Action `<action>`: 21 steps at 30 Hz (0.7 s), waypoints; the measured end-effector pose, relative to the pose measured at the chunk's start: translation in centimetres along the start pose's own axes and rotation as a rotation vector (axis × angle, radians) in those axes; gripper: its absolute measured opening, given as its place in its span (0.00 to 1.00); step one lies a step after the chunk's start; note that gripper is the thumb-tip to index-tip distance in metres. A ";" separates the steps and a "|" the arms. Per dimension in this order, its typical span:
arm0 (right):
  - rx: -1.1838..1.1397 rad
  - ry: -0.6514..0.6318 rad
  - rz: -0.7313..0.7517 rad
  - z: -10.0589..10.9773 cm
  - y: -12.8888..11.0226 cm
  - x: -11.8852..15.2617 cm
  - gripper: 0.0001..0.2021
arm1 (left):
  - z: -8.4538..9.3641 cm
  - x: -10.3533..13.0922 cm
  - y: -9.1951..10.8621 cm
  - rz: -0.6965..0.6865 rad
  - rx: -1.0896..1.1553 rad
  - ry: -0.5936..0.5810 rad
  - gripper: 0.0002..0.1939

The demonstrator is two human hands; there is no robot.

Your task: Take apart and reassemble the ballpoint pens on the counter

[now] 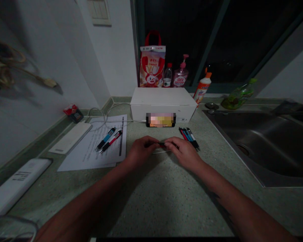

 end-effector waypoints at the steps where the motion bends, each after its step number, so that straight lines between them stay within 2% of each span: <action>1: 0.002 0.009 -0.002 0.0 0.0 0.0 0.08 | 0.0 0.0 0.0 0.003 -0.004 0.001 0.04; 3: 0.006 0.022 -0.002 0.1 0.0 0.0 0.10 | 0.1 0.0 0.1 0.006 -0.012 0.001 0.04; 5: 0.027 0.008 0.010 0.0 0.0 0.1 0.06 | 0.1 0.1 0.1 -0.003 -0.020 -0.006 0.04; 11: 0.039 -0.001 0.011 0.0 -0.1 0.1 0.10 | 0.1 0.1 0.3 -0.003 -0.010 0.002 0.04; 13: 0.055 -0.021 0.021 0.0 -0.1 0.1 0.07 | 0.1 0.1 0.4 -0.006 -0.012 -0.005 0.03; 15: 0.070 -0.040 0.038 -0.1 -0.1 0.1 0.10 | 0.1 0.1 0.4 -0.014 -0.011 -0.005 0.04; 21: 0.062 -0.016 0.037 -0.1 0.0 0.2 0.07 | 0.1 0.1 0.2 -0.025 -0.049 0.008 0.04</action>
Point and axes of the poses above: each hand's wrist, its own x-axis away from the middle knuckle, its own z-axis out of the back of the hand, y = z × x, the point moved 3 cm from there along -x, towards the middle knuckle, and after that the axes turned 8 degrees about -x, right-handed, at the moved point
